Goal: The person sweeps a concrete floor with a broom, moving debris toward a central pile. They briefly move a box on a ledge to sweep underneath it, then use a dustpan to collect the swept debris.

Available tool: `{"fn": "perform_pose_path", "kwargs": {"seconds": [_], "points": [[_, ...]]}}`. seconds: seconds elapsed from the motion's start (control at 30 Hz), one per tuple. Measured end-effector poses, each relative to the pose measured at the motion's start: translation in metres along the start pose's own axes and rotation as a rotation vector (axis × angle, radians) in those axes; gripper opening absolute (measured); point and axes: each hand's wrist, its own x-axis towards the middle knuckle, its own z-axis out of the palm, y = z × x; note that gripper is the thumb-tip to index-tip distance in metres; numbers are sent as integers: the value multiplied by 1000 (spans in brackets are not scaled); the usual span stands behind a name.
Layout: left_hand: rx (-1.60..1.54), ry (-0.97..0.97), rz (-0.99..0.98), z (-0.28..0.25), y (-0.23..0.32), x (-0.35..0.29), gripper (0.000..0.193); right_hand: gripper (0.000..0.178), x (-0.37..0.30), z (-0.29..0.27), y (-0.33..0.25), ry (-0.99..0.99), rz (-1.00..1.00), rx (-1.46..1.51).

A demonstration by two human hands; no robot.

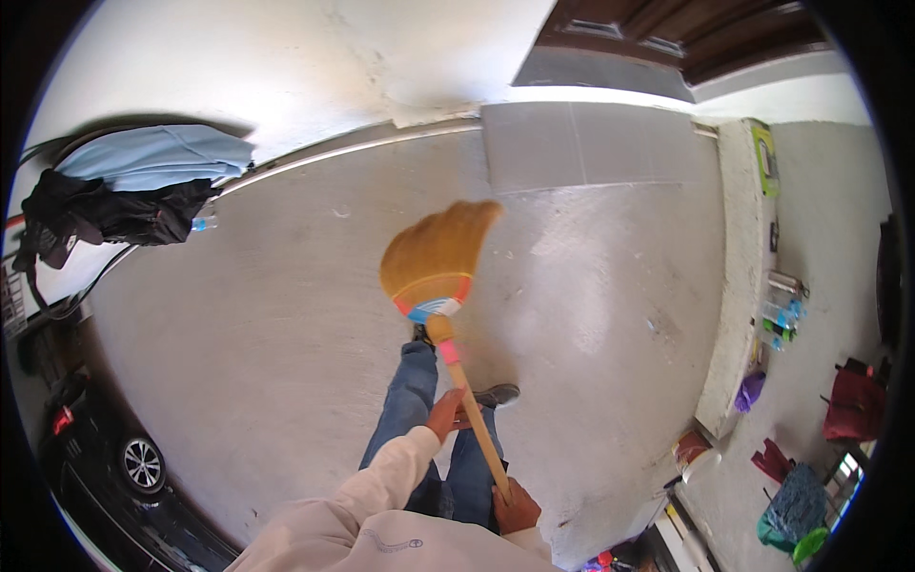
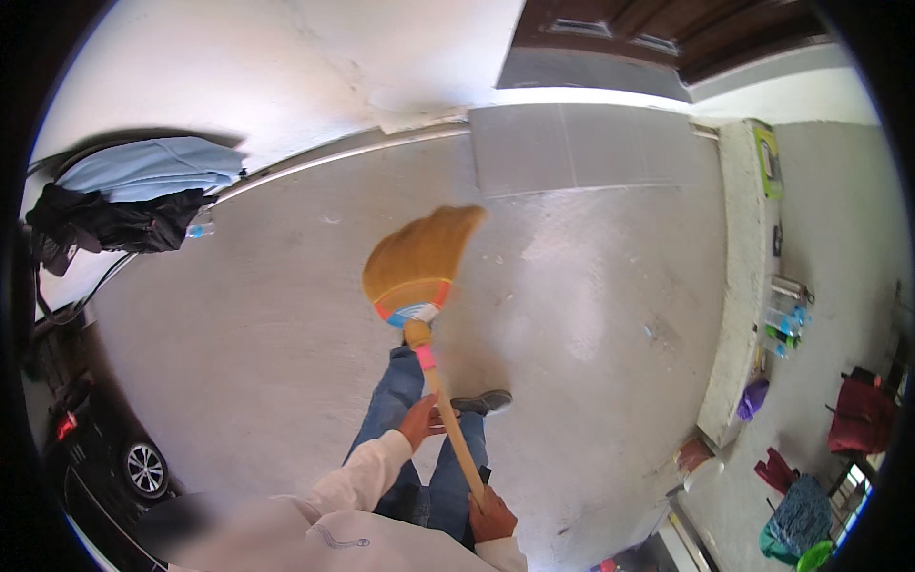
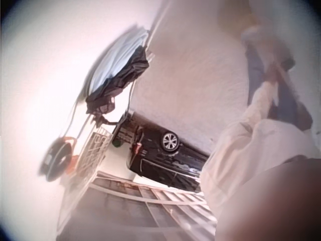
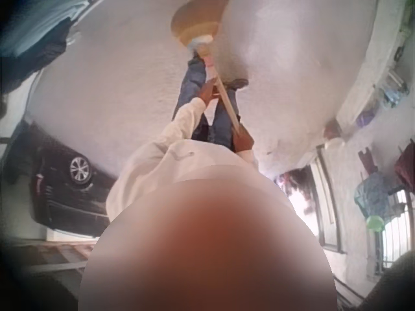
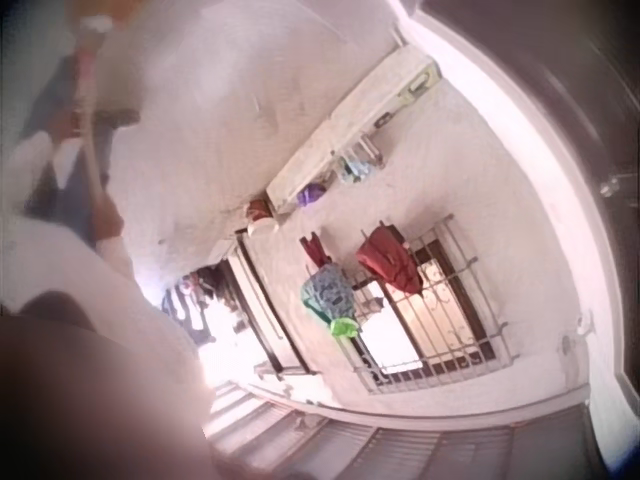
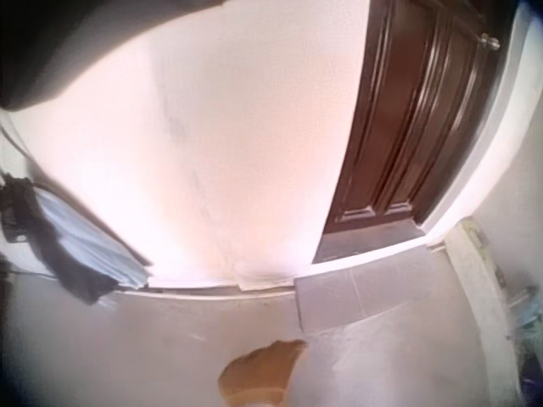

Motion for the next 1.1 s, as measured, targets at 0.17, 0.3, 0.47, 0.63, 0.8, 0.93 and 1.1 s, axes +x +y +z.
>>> {"fn": "perform_pose_path", "kwargs": {"seconds": [0.17, 0.3, 0.47, 0.63, 0.8, 0.93, 1.1], "points": [[-436, 291, 159, -19, 40, 51, 42, 34, 105, 49, -47, -23, -291, -78], [-605, 391, 392, -75, 97, 127, 38, 36, 195, 96, -93, -118, -450, -199], [-809, 337, 428, -122, 157, 183, 40, 37, 272, 95, -136, -331, -419, -227], [-637, 474, 250, -88, 171, 213, 38, 42, 308, 69, -113, -399, -425, -35], [-140, 422, 107, -17, 146, 230, 33, 50, 275, 68, -45, -328, -252, 138], [255, 438, 168, 21, 112, 212, 33, 48, 212, 67, -31, -411, 212, 518], [402, 367, 170, 12, 64, 155, 32, 47, 119, 80, -47, -251, 246, 532]]}}
